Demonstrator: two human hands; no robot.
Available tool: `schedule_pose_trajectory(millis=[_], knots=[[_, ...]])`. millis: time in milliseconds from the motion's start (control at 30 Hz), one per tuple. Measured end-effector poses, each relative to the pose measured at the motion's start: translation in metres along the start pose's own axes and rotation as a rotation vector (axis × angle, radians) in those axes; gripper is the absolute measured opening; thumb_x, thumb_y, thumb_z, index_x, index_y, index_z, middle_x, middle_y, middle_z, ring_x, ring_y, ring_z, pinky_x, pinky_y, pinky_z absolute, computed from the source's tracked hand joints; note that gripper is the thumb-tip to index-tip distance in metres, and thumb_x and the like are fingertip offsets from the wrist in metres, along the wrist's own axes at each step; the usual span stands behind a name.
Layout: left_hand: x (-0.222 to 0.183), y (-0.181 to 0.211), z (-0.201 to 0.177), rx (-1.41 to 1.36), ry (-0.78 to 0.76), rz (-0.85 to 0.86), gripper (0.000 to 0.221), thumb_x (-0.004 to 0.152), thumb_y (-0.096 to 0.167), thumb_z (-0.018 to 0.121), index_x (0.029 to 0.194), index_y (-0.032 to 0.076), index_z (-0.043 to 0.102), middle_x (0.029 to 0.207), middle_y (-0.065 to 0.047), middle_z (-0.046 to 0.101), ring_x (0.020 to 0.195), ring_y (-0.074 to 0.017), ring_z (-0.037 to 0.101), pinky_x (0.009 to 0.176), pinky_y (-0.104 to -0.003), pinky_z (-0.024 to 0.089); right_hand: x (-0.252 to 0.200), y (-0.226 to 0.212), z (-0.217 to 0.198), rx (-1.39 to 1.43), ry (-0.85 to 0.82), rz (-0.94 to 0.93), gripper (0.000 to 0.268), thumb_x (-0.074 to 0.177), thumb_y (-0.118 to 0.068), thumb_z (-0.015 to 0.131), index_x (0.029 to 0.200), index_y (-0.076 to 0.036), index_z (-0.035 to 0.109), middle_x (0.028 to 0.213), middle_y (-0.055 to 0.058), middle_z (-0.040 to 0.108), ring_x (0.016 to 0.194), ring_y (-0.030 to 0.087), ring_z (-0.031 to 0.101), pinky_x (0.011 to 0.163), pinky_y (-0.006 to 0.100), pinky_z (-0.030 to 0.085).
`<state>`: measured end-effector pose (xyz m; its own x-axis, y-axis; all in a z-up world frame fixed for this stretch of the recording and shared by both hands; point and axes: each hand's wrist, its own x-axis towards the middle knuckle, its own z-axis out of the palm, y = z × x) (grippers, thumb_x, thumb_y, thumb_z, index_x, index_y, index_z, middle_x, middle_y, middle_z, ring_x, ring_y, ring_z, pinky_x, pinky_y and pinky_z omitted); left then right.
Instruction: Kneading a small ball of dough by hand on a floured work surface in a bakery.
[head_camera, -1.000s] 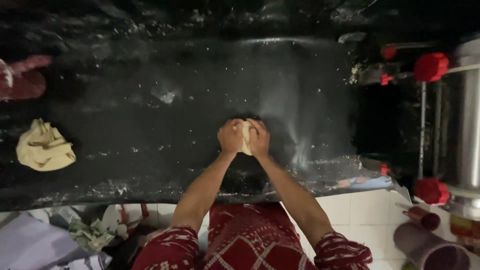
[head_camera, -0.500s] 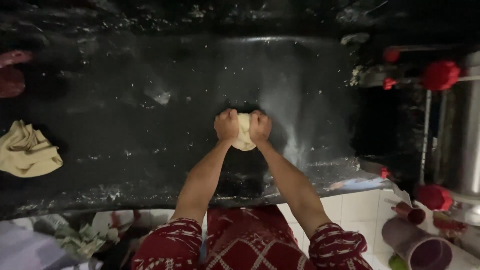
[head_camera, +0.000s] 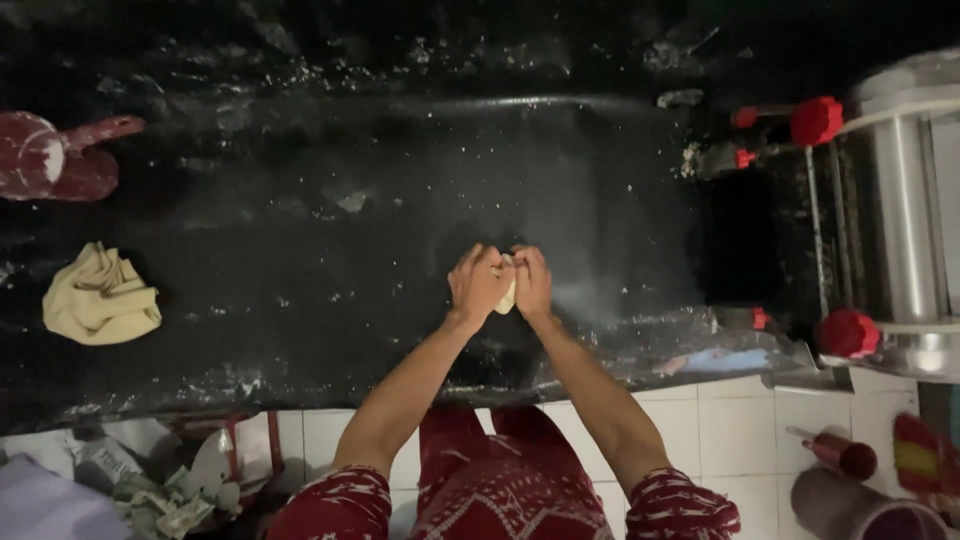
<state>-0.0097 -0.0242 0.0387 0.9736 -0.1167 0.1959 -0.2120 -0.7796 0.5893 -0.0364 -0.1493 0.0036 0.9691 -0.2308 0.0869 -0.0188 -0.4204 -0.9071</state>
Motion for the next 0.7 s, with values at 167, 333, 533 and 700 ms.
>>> schedule_pose_trajectory(millis=[167, 333, 533, 700], knots=[[-0.013, -0.006, 0.010, 0.082, -0.225, 0.031, 0.028, 0.084, 0.043, 0.065, 0.103, 0.023, 0.063, 0.104, -0.004, 0.055, 0.097, -0.0288, 0.062, 0.075, -0.048, 0.058, -0.001, -0.013, -0.017, -0.025, -0.250, 0.363, 0.033, 0.103, -0.023, 0.033, 0.126, -0.019, 0.057, 0.130, 0.013, 0.068, 0.130, 0.040, 0.056, 0.114, 0.060, 0.031], [-0.025, -0.003, 0.006, -0.025, -0.391, -0.212, 0.055, 0.091, 0.034, 0.059, 0.143, 0.017, 0.054, 0.143, -0.015, 0.051, 0.132, -0.0372, 0.054, 0.105, -0.056, 0.049, 0.008, -0.047, -0.019, -0.054, -0.406, 0.501, 0.060, 0.106, -0.047, 0.017, 0.135, -0.028, 0.066, 0.138, 0.010, 0.065, 0.136, 0.036, 0.052, 0.117, 0.054, 0.034], [-0.035, -0.028, 0.041, 0.052, -0.372, -0.328, 0.048, 0.096, 0.040, 0.060, 0.139, 0.021, 0.059, 0.134, -0.010, 0.065, 0.125, -0.0299, 0.063, 0.102, -0.052, 0.054, 0.010, -0.020, 0.003, -0.192, -0.334, 0.408, 0.052, 0.110, -0.048, 0.027, 0.133, -0.023, 0.068, 0.148, 0.010, 0.057, 0.141, 0.038, 0.044, 0.121, 0.054, 0.031], [-0.025, -0.030, 0.038, 0.027, -0.208, -0.269, 0.030, 0.091, 0.034, 0.059, 0.113, 0.016, 0.068, 0.094, -0.009, 0.071, 0.088, -0.0334, 0.073, 0.079, -0.050, 0.059, 0.014, -0.007, 0.020, -0.411, -0.259, 0.412, 0.048, 0.106, -0.048, 0.039, 0.114, -0.018, 0.076, 0.122, 0.005, 0.070, 0.120, 0.032, 0.061, 0.107, 0.049, 0.049]])
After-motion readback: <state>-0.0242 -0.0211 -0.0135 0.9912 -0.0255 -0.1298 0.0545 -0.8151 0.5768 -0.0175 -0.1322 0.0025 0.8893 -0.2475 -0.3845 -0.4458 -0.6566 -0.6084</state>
